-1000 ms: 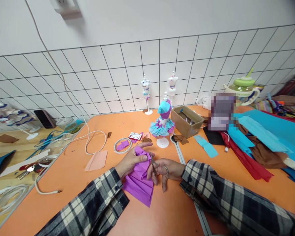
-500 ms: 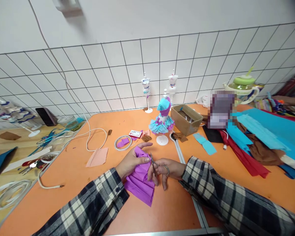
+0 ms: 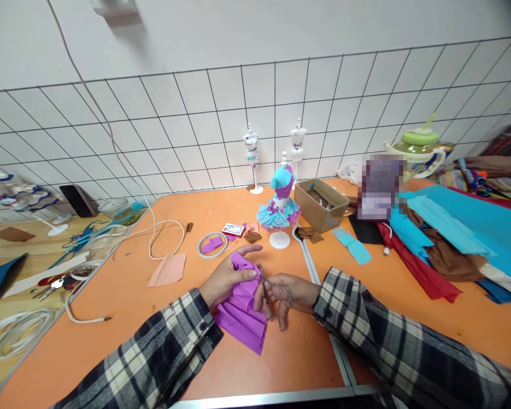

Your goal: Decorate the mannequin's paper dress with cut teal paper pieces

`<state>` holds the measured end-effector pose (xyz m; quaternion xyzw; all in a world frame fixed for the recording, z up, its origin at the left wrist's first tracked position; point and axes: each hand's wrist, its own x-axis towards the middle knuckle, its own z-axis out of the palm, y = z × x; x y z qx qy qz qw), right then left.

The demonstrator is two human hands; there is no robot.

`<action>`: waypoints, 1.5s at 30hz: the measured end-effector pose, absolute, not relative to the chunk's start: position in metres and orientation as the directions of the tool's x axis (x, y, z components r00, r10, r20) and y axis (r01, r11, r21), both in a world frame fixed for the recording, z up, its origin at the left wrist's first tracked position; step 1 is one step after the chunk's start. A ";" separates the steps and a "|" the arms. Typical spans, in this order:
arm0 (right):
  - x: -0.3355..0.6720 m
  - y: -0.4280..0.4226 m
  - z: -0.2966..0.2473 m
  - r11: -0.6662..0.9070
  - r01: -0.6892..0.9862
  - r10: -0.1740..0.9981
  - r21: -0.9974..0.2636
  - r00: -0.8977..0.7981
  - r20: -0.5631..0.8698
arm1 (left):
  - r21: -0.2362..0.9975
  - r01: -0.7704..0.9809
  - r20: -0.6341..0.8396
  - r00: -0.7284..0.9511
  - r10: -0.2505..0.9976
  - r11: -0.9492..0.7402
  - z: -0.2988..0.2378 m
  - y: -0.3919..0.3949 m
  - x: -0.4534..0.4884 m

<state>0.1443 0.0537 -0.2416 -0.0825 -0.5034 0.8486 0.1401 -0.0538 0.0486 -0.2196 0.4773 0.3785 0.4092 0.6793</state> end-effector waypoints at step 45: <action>0.146 0.050 -0.244 -0.466 -0.090 0.311 -0.880 -0.948 -0.067 | 0.959 -0.185 -0.147 0.328 0.933 0.216 -0.209 0.041 -0.055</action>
